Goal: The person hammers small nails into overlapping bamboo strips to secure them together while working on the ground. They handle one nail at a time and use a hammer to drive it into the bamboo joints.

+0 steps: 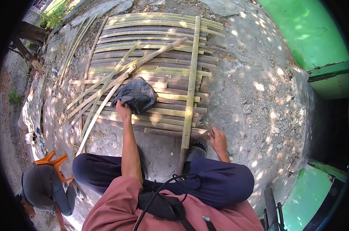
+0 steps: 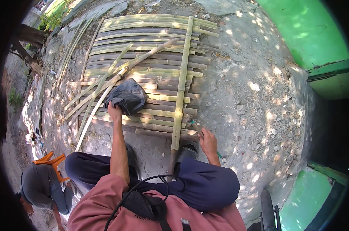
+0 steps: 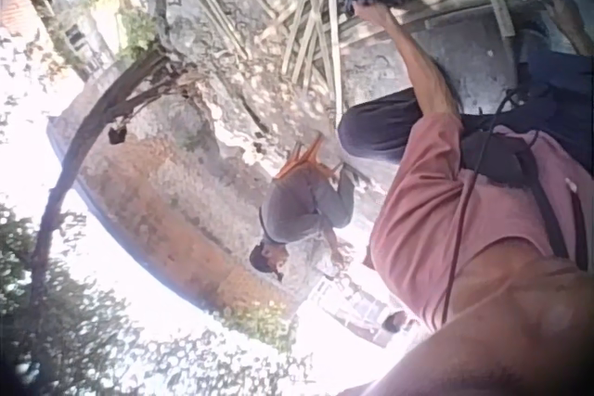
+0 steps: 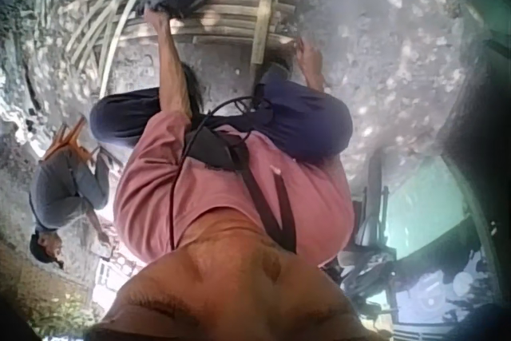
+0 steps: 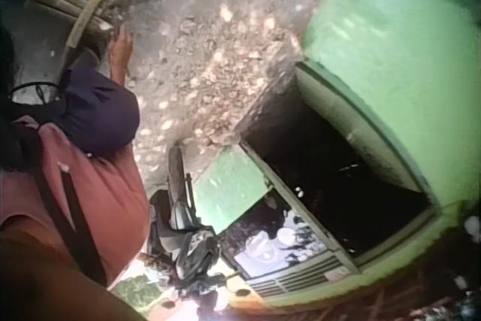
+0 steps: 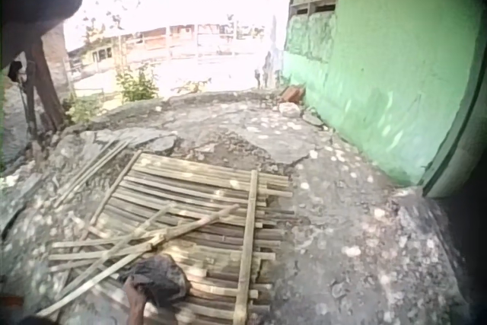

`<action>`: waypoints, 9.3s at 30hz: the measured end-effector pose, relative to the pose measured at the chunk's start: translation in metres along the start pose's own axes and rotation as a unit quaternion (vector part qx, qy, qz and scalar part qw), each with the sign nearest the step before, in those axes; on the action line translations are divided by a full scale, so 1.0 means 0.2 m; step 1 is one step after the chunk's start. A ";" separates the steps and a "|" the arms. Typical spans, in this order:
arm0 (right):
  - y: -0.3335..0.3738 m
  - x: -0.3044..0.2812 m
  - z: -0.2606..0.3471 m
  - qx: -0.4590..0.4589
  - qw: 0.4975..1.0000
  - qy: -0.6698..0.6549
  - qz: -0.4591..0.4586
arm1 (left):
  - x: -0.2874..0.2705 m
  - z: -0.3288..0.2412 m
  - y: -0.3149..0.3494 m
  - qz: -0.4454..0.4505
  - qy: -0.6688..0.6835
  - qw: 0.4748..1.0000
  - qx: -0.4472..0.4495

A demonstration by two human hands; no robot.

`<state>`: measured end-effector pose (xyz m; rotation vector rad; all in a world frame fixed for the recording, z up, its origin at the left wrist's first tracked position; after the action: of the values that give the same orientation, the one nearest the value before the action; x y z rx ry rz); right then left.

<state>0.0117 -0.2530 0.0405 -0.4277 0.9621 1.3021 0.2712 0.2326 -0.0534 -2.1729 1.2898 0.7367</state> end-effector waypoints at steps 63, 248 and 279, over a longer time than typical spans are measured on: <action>-0.26 0.26 0.31 0.022 0.947 -0.320 -0.007 | 0.32 -0.73 1.02 0.489 0.447 0.725 -0.187; 0.19 0.21 0.31 -0.085 0.996 0.009 0.017 | 0.40 -0.81 1.10 0.369 0.249 0.887 0.120; 0.20 0.12 0.33 -0.180 0.982 -0.062 -0.005 | 0.24 -0.77 1.36 0.306 -0.125 0.908 0.257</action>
<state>-0.0039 -0.1776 0.0679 -0.6198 0.6180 1.4794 0.0765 -0.0139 -0.0143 -1.2128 1.7954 0.7576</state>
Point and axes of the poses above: each hand's wrist, its own y-axis away from the middle knuckle, its own x-axis out of the palm, z = x × y, the point moved 4 cm from there along -y, towards the middle knuckle, and after that the axes turned 1 degree about -y, right-handed, at the moved point
